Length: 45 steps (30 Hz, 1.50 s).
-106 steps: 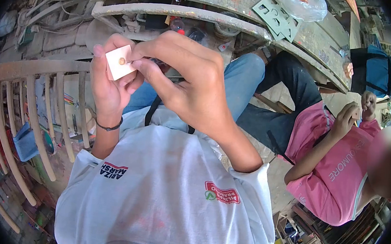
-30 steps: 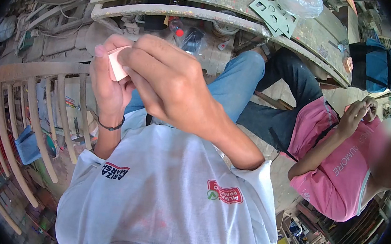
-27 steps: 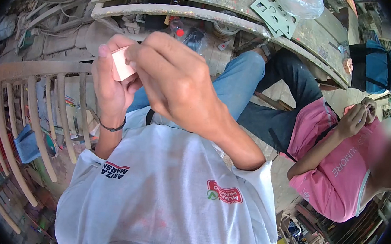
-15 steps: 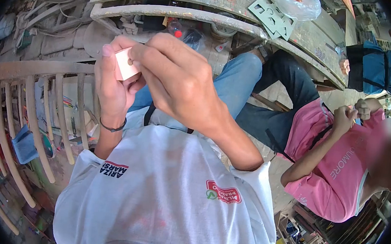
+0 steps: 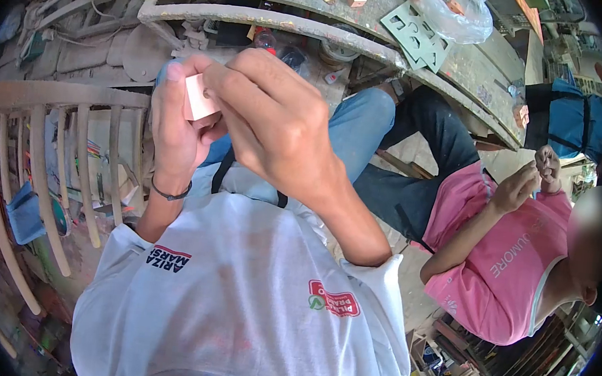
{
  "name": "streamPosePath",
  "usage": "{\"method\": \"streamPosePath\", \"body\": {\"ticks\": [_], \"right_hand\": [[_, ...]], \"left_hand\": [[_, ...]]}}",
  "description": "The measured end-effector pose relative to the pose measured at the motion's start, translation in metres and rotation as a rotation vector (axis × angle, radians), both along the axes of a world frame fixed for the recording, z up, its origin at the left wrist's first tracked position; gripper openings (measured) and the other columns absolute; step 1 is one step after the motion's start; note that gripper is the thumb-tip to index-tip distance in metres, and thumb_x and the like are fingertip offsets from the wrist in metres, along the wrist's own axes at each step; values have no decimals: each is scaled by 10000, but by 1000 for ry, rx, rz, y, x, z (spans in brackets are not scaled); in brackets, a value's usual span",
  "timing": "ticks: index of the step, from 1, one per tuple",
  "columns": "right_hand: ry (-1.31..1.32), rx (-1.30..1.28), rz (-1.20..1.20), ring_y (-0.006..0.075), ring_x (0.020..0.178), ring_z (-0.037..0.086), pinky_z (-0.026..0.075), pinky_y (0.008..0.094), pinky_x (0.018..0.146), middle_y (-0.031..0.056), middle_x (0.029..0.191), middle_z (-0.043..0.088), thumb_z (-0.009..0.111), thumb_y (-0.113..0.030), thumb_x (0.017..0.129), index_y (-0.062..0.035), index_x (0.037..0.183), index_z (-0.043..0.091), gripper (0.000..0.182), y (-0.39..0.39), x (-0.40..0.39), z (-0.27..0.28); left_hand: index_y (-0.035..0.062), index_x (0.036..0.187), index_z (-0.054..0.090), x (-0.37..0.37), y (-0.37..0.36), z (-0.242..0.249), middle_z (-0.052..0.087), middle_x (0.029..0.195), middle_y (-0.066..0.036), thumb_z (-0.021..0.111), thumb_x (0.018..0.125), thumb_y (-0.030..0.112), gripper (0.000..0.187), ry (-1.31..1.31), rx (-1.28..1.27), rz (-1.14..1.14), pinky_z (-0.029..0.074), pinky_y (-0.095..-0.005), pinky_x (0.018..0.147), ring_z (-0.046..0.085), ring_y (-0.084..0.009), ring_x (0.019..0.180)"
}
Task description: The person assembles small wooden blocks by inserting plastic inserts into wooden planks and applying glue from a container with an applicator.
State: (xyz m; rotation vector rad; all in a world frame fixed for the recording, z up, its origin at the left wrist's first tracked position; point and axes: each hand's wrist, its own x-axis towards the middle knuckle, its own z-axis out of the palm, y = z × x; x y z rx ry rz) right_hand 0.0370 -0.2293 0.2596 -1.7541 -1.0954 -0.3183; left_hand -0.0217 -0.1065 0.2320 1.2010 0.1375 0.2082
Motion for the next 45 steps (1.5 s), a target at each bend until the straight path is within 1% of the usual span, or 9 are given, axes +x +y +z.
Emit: {"method": "streamPosePath", "body": {"ticks": [9,11,13,21,23,26,33,35,45], "right_hand": [[-56,-9,43,249,632,561,457,327,559,100,731,540,666,91,660,26,870,626,223,-4,6,0],[-78,-35,6,189,623,574,460,250,553,117,753,592,633,158,662,64,879,629,236,-3,9,4],[-35,-9,48,244,629,561,453,319,561,99,739,544,659,84,683,18,867,627,198,-1,8,2],[-6,-83,16,239,642,571,463,312,566,114,751,558,648,104,682,38,878,629,208,-5,9,7],[-14,-69,8,177,645,570,445,243,575,119,763,606,620,158,703,76,869,628,185,-2,9,10],[-33,-71,61,219,651,574,462,287,576,121,767,581,640,125,690,62,875,625,196,-2,8,7],[10,-125,-28,236,659,584,469,308,575,126,772,572,653,111,686,66,879,618,201,-3,10,14],[-45,-99,28,162,637,558,436,233,563,114,774,610,639,144,707,79,885,633,189,1,12,16],[2,-111,-20,152,644,553,441,232,567,112,772,608,637,146,718,83,880,631,175,3,13,12]], "left_hand": [[28,837,538,2,-2,3,499,638,-4,334,991,409,459,-28,-52,34,262,-183,364,392,-38,441],[31,831,537,5,-4,4,495,635,1,338,991,405,453,-37,-72,34,259,-183,365,391,-36,440],[33,823,538,5,-2,3,486,625,8,341,991,401,449,-16,-104,17,257,-185,364,389,-33,439],[26,818,549,7,-2,4,494,619,1,396,978,403,437,-3,-138,24,279,-185,364,395,-34,438],[30,818,551,8,-2,2,490,614,5,410,975,394,421,4,-183,-26,283,-184,364,402,-34,448],[33,826,550,9,3,2,487,612,9,413,976,387,408,-50,-135,-3,282,-183,359,408,-34,448],[35,817,541,9,-2,5,488,606,13,401,981,378,405,-13,-172,-12,279,-183,357,411,-32,440],[45,820,526,10,-1,7,481,620,15,321,981,454,485,-5,-130,0,222,-173,343,364,-21,431],[47,832,527,12,-1,2,475,626,17,324,982,450,476,7,-153,10,239,-169,342,367,-20,437]]}}
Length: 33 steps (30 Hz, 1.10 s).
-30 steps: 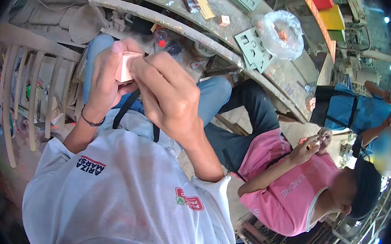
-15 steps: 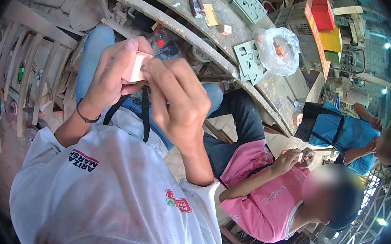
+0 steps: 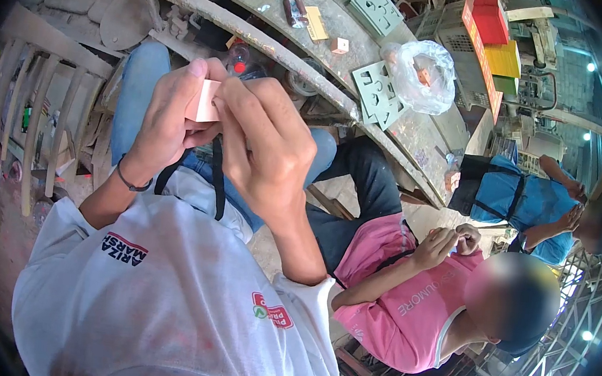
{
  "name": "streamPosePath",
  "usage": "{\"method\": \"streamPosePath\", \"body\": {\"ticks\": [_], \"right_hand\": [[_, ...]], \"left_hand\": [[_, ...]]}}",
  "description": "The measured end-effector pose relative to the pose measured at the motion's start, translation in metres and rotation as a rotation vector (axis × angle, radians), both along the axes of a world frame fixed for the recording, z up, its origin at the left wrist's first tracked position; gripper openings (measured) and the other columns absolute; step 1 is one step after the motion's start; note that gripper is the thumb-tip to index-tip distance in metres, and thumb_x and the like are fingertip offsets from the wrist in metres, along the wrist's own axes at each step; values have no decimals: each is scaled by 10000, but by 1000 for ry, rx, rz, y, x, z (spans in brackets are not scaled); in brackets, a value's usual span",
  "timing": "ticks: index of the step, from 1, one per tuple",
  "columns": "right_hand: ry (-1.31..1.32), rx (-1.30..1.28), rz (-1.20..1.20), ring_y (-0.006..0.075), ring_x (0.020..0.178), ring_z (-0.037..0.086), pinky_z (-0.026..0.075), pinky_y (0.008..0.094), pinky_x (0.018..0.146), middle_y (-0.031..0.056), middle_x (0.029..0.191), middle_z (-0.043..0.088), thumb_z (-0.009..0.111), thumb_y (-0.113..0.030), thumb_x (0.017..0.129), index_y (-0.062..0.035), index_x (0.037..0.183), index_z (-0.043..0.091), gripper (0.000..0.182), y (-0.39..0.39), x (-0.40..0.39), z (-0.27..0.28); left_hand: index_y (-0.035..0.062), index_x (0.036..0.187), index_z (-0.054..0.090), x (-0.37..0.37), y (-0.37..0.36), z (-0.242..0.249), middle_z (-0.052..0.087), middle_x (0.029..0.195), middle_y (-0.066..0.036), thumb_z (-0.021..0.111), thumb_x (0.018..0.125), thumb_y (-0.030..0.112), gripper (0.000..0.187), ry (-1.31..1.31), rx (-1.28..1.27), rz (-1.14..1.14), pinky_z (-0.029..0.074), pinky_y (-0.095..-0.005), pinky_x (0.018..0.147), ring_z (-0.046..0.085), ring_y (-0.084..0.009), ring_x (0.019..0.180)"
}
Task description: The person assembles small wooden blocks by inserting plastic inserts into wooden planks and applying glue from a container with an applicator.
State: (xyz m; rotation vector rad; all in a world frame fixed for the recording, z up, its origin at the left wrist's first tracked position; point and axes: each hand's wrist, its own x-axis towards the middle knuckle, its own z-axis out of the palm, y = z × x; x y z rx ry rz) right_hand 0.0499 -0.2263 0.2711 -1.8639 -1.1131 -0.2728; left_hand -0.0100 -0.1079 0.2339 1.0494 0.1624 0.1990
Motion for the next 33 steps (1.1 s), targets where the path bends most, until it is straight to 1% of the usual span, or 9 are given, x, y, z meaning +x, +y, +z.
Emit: {"method": "streamPosePath", "body": {"ticks": [2,6,8,10,13,17,22,29,33], "right_hand": [[-36,21,78,249,638,575,471,309,575,133,755,576,641,113,706,53,879,623,184,-1,3,-6],[62,7,98,225,642,576,470,295,583,127,760,588,637,123,703,54,867,622,179,-12,2,-5],[123,54,-82,194,664,580,465,282,597,123,775,604,637,127,701,58,853,617,168,-21,2,2],[236,131,-126,172,697,584,464,260,623,121,801,617,639,122,717,65,849,615,146,-23,-2,3],[481,223,-75,160,757,587,476,247,665,125,862,621,647,101,748,71,865,621,123,-26,-8,0],[623,273,-39,163,781,591,484,245,670,122,875,619,647,97,751,72,888,625,141,-24,-11,-5],[626,324,29,183,799,607,501,259,697,117,873,622,640,96,737,65,879,637,145,-16,-8,-3],[424,283,54,186,772,621,516,271,659,120,870,624,642,77,716,36,884,655,173,-14,-2,-4],[403,261,73,183,759,620,517,272,650,116,866,623,627,89,707,28,889,658,195,-18,-1,-7]], "left_hand": [[47,843,526,1,0,-4,470,627,17,327,982,452,472,21,2,0,228,-172,342,360,-20,434],[41,835,508,1,3,-8,448,614,16,323,983,447,470,11,26,-27,210,-182,339,353,-36,428],[36,822,478,2,6,-6,417,595,9,319,978,450,470,-54,-52,-38,210,-195,344,348,-58,422],[30,846,495,3,6,-9,435,606,-5,357,970,424,436,-77,-139,-59,231,-203,358,366,-68,429],[27,877,502,5,8,-13,449,621,-23,385,959,406,405,-135,-236,-98,264,-215,382,390,-86,446],[37,908,478,6,10,-12,448,644,-28,359,951,417,401,-186,-266,-100,300,-227,411,410,-105,476],[36,967,462,6,12,-9,480,724,-45,386,938,403,376,-206,-251,-117,328,-228,428,453,-112,523],[19,1065,452,5,17,-7,521,886,-77,454,906,372,387,-216,-273,-189,395,-227,498,526,-129,649],[15,1090,443,3,20,-7,526,900,-82,494,884,382,423,-211,-197,-187,407,-238,521,533,-130,666]]}}
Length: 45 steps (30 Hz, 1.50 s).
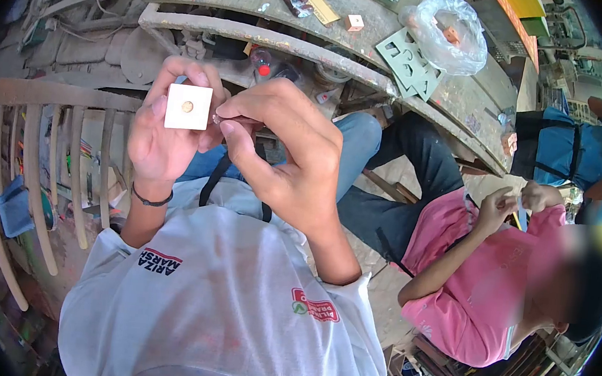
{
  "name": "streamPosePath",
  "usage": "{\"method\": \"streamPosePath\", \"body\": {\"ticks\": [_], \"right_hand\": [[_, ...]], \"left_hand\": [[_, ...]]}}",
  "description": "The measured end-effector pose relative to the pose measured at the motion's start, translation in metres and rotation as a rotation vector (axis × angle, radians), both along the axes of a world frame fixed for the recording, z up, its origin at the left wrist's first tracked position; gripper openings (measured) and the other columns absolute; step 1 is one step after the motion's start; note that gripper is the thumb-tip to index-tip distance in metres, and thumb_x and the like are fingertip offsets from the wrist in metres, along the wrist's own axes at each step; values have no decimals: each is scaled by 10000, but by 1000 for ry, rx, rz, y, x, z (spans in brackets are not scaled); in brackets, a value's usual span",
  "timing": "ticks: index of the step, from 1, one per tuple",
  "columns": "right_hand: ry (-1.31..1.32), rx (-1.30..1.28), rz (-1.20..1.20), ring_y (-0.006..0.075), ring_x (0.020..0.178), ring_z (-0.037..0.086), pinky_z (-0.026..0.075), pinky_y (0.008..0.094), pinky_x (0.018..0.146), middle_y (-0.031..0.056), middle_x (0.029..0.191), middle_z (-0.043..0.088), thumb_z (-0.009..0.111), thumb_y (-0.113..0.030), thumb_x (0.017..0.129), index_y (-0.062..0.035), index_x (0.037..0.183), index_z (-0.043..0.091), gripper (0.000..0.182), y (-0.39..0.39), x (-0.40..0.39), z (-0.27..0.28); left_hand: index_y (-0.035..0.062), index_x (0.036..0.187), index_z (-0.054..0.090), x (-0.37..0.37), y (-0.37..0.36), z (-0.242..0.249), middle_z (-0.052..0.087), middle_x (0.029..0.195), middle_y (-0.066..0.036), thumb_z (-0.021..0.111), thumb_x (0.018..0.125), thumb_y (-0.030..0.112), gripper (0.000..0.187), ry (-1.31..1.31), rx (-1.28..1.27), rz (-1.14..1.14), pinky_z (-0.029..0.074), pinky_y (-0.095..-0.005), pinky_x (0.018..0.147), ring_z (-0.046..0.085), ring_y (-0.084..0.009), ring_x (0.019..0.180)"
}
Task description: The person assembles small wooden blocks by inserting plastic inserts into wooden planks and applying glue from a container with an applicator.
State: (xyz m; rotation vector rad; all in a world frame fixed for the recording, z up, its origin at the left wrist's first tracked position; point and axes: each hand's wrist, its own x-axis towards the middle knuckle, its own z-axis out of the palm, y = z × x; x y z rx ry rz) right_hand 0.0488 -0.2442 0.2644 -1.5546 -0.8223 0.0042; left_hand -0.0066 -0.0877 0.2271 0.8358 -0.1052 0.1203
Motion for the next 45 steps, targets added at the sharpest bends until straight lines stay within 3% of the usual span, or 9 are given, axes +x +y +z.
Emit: {"method": "streamPosePath", "body": {"ticks": [7,10,12,21,25,29,35,38,45], "right_hand": [[15,4,56,199,870,567,478,280,739,151,950,574,584,133,733,91,948,620,222,-2,1,8],[70,-1,31,195,863,564,479,272,734,148,950,572,584,127,732,92,956,627,231,0,1,8],[-3,31,-40,170,727,606,496,259,623,100,841,609,607,106,695,17,885,660,216,2,3,3],[27,6,-5,166,745,606,502,246,640,117,883,602,610,98,736,52,891,642,165,-8,2,7],[229,94,-6,158,779,602,504,243,657,129,899,599,609,121,750,82,905,611,160,-14,-5,0],[400,139,-37,153,786,614,502,243,675,130,911,626,630,132,757,82,891,608,145,-18,-9,0],[204,89,35,157,775,629,504,239,660,117,873,636,651,114,739,65,895,618,166,-6,-1,2],[175,88,15,155,756,629,508,244,648,114,864,635,653,113,723,52,925,634,212,-2,-2,2],[53,19,51,151,733,621,497,252,612,114,867,643,673,65,734,47,901,657,169,-9,-2,4]], "left_hand": [[-44,1183,444,0,5,3,533,989,-103,572,839,404,580,-7,117,-1,425,-247,561,545,-145,706],[-58,1175,454,-1,8,0,526,1052,-122,609,820,379,584,-18,133,23,441,-259,581,557,-162,736],[-61,1164,459,-1,11,-2,520,1084,-133,627,810,361,576,-23,133,35,452,-268,593,563,-171,754],[-56,1145,482,-6,12,4,497,1076,-150,654,776,345,571,-62,99,16,488,-281,637,555,-196,860],[-48,1118,521,-10,10,12,518,1014,-136,649,757,396,586,-70,197,28,440,-301,769,544,-196,888],[-55,1132,511,-8,10,3,513,1077,-149,650,765,380,586,9,112,7,489,-289,696,554,-190,881],[-51,1161,483,-4,14,-10,515,1096,-152,657,757,304,565,30,39,-8,504,-304,697,572,-215,895],[-45,1144,497,-5,11,-9,516,1085,-153,652,731,241,526,-21,125,63,481,-326,789,563,-228,945],[-42,1157,476,-4,17,2,536,1027,-174,671,712,210,548,-183,301,57,469,-319,777,560,-221,937]]}}
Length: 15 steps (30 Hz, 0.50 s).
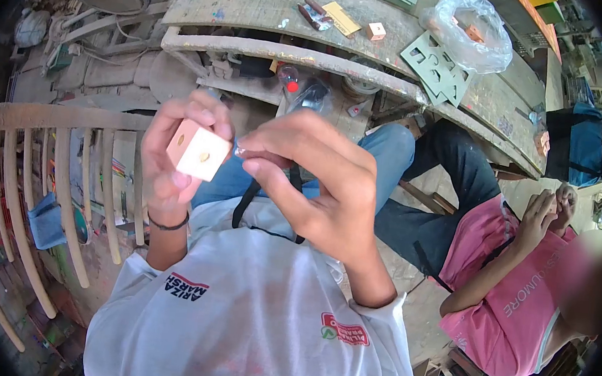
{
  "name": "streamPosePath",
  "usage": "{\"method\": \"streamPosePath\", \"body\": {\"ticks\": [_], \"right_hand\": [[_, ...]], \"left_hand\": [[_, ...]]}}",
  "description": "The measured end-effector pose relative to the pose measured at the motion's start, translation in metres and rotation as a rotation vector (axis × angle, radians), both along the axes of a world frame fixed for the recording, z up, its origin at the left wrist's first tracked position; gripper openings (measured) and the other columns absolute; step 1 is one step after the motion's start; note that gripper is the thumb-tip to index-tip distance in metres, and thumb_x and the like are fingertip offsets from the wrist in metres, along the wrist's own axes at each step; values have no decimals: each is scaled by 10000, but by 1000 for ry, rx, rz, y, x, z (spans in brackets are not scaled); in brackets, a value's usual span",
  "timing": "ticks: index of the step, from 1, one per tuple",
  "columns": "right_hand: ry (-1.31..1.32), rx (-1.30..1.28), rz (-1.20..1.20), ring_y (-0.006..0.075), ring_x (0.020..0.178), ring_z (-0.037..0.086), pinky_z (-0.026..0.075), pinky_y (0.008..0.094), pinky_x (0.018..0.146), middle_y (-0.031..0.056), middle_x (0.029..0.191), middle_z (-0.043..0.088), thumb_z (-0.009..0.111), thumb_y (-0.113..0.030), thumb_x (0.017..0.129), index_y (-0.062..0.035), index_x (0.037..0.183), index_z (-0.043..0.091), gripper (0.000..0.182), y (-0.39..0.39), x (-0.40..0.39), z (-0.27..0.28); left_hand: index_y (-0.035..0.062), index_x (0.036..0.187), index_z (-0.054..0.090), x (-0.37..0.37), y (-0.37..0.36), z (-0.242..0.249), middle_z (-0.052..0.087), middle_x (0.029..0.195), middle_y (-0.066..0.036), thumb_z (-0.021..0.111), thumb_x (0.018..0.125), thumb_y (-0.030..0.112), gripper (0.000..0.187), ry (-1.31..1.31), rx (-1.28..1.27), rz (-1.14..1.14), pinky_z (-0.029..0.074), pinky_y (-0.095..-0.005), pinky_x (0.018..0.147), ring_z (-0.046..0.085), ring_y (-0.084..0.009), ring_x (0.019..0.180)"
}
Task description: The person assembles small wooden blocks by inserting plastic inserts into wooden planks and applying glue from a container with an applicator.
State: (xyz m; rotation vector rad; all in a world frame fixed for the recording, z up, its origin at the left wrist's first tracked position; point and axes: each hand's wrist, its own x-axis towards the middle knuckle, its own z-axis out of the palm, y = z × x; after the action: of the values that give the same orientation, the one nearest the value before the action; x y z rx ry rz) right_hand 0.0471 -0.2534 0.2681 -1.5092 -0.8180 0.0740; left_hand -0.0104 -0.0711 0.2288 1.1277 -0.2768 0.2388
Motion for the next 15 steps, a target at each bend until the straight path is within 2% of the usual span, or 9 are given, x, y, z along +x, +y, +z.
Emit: {"method": "streamPosePath", "body": {"ticks": [2,6,8,10,12,15], "right_hand": [[9,-14,-2,153,731,620,494,252,608,117,870,644,675,60,736,50,890,658,155,-5,-1,2],[93,69,-45,181,738,613,489,256,603,158,871,631,665,80,742,71,891,649,150,-5,-1,2],[198,69,-90,181,752,609,489,248,605,165,880,620,656,98,742,76,896,644,156,-6,-4,4],[197,75,-72,163,753,602,489,231,606,148,891,614,651,108,743,77,882,633,143,-2,-4,1],[205,27,-58,146,737,593,485,228,598,125,896,613,652,101,749,71,865,623,123,3,-7,-2],[105,55,-29,132,717,580,477,240,597,104,891,615,658,104,730,52,855,625,139,10,-3,-10]], "left_hand": [[-37,1155,454,2,-2,5,546,987,-178,684,705,182,550,-134,-18,-30,473,-326,762,564,-227,919],[-36,1139,444,4,-1,8,552,976,-177,712,699,168,554,-171,-10,-14,478,-332,754,570,-234,922],[-35,1149,448,2,0,5,554,991,-176,716,704,183,563,-152,-24,-3,475,-333,773,568,-231,934],[-34,1172,450,1,0,3,553,1012,-175,712,707,189,579,11,-71,38,469,-331,803,566,-225,945],[-28,1196,450,1,2,-4,554,1030,-171,695,710,200,590,32,-72,40,463,-325,827,564,-220,958],[-29,1222,432,2,2,-8,543,1046,-167,681,718,238,623,116,-170,34,461,-305,814,545,-214,972]]}}
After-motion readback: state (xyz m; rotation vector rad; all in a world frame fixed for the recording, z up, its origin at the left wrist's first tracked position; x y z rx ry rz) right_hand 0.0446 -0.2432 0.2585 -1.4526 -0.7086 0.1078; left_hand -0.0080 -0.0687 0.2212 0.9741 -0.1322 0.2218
